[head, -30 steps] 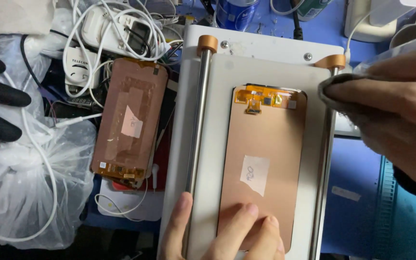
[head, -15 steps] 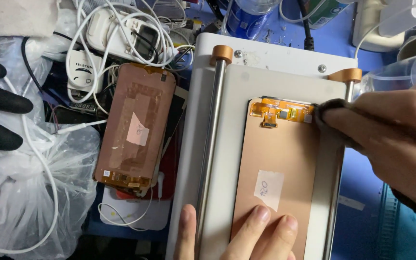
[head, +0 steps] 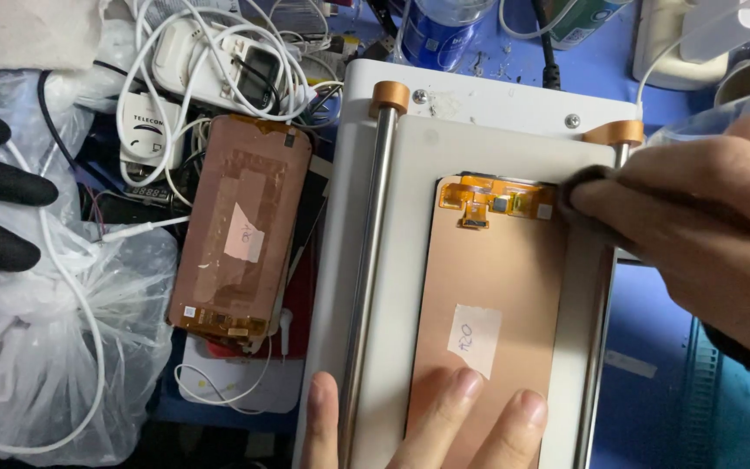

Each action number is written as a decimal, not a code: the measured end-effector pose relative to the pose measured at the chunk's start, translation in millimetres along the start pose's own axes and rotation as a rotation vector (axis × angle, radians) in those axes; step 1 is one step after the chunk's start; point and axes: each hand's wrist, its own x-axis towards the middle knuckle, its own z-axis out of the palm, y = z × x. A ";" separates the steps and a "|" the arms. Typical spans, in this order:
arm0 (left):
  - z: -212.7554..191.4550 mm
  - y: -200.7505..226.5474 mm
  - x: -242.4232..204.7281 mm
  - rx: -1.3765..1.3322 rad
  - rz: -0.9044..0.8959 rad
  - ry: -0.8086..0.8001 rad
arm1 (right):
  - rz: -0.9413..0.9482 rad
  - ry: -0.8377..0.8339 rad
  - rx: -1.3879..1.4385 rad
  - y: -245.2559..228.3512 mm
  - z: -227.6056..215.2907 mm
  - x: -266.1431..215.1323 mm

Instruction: Cleaning a mobile phone screen using a cloth and spray on a screen separator machine.

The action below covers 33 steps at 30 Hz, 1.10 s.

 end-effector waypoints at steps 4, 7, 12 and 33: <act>-2.3 0.4 0.0 -0.082 -0.100 -0.017 | -0.041 -0.018 -0.058 -4.0 0.8 -3.4; -2.6 -5.1 3.2 -0.010 0.001 0.007 | 0.137 0.039 0.004 0.3 24.1 -32.5; -0.9 2.4 2.8 -0.106 -0.096 0.018 | 0.380 -0.049 -0.017 -6.0 11.4 14.9; -11.7 -14.5 7.5 -0.145 0.079 -0.051 | 0.259 -0.120 0.110 -3.2 9.1 62.1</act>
